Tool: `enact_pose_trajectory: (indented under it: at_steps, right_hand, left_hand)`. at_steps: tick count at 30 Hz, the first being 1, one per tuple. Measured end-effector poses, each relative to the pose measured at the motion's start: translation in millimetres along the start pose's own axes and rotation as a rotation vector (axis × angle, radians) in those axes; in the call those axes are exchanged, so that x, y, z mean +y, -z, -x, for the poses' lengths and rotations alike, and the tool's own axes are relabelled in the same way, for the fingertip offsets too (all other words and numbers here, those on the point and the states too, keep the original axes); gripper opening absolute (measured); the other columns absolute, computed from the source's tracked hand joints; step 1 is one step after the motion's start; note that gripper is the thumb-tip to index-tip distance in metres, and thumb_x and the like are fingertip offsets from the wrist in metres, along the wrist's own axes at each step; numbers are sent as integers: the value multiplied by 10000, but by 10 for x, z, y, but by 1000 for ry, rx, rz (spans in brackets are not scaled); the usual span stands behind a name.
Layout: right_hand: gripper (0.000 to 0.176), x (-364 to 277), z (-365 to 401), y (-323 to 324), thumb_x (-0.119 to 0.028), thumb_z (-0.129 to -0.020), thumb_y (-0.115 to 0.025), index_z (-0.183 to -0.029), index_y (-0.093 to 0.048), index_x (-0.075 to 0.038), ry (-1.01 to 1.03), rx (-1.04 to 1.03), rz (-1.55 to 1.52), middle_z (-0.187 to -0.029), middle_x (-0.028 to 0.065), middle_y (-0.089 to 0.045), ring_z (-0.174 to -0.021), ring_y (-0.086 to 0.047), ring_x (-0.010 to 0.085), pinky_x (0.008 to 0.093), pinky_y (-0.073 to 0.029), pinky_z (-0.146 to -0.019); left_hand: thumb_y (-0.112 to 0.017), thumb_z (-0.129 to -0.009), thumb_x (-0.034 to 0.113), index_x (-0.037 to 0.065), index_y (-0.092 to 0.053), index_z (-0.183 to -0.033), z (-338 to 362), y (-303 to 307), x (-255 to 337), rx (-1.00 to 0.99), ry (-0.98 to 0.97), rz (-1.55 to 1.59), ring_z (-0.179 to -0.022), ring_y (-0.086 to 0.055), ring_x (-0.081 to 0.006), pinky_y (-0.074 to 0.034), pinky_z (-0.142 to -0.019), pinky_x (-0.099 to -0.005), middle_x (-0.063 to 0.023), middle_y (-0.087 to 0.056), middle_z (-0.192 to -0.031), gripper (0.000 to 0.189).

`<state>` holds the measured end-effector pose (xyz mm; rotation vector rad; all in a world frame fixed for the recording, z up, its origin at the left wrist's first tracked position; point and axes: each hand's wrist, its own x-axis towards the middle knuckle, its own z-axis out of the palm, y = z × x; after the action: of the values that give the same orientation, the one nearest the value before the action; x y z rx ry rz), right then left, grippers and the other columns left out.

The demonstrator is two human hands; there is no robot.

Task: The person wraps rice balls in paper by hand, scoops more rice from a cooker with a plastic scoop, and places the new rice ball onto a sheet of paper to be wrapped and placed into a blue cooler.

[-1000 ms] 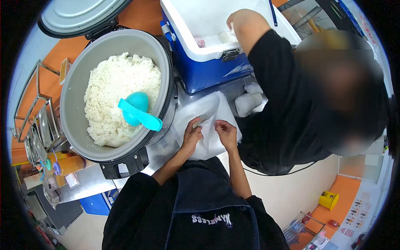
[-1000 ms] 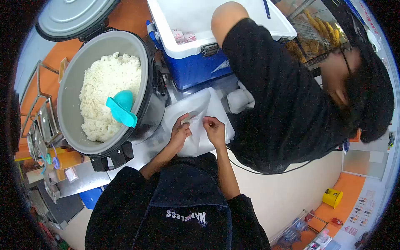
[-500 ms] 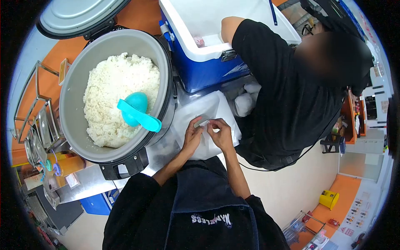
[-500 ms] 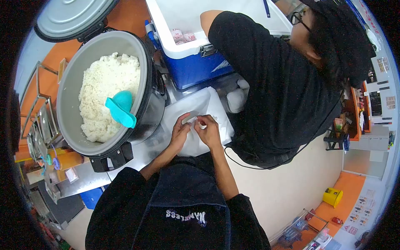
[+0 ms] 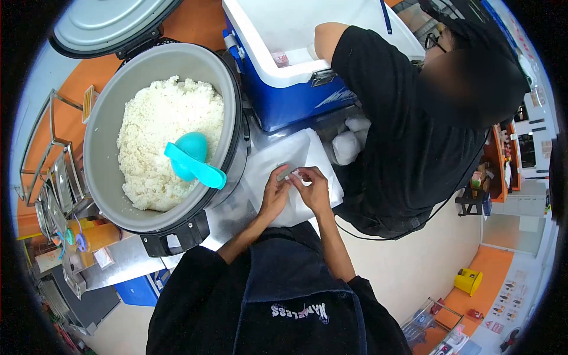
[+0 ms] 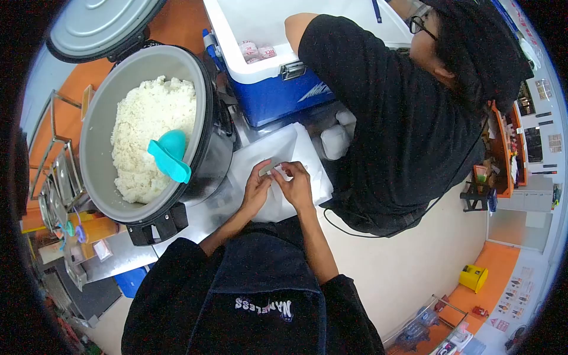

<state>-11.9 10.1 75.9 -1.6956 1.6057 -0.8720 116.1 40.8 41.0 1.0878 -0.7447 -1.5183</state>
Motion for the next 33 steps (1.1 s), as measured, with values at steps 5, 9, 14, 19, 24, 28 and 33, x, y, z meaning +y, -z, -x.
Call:
enact_pose_trajectory:
  at_steps: [5,9,14,19,24,28,33]
  right_hand:
    - [215,197,-21,-52,-153,-874,-676,-992,-693,26,-86,18,-151,-902,137,-668,-757,-655,202,300,-523,-713]
    - [222,256,-10,-66,-157,-894,-668,-1007,-690,33,-196,42,-284,-906,106,-671,-780,-641,144,269,-512,-721]
    - [212,230,11,-72,-149,-883,-668,-982,-686,38,-72,26,-152,-886,129,-682,-764,-653,182,291,-521,-699]
    - [217,417,-3,-98,-143,-898,-661,-995,-671,51,-270,23,-498,-891,107,-686,-773,-637,146,275,-520,-709]
    - [260,434,30,-105,-163,-901,-673,-1033,-660,61,-204,-12,-369,-869,79,-690,-781,-635,126,251,-505,-733]
    - [211,349,20,-114,-153,-868,-681,-990,-672,18,-237,-41,-297,-888,96,-670,-762,-630,186,303,-505,-718]
    - [178,903,35,-279,-144,-901,-660,-976,-619,12,-170,-30,-494,-894,51,-634,-818,-596,113,254,-498,-758]
  left_hand:
    - [-496,-950,29,96,-400,-1380,-15,39,23,-17,36,-128,-758,-482,-46,-390,-678,-191,-24,-601,-912,446]
    - [-510,-936,41,101,-421,-1373,-23,57,-2,3,76,-42,-727,-460,-48,-373,-656,-189,-3,-570,-852,450]
    - [-537,-905,58,111,-467,-1354,-34,67,-69,60,129,32,-700,-432,-61,-365,-642,-209,28,-487,-774,457]
    - [-536,-901,64,113,-465,-1361,-53,89,-87,82,225,223,-720,-430,-60,-382,-675,-223,25,-487,-793,468]
    - [-516,-903,65,111,-459,-1365,-61,70,-26,106,291,358,-795,-489,-82,-430,-758,-257,-18,-528,-928,468]
    - [-491,-910,66,94,-414,-1386,-58,119,-51,40,282,294,-975,-578,-161,-460,-882,-309,-92,-566,-1118,483]
    - [-475,-919,78,85,-389,-1393,-44,124,31,18,286,301,-1033,-594,-191,-459,-903,-318,-126,-575,-1181,482]
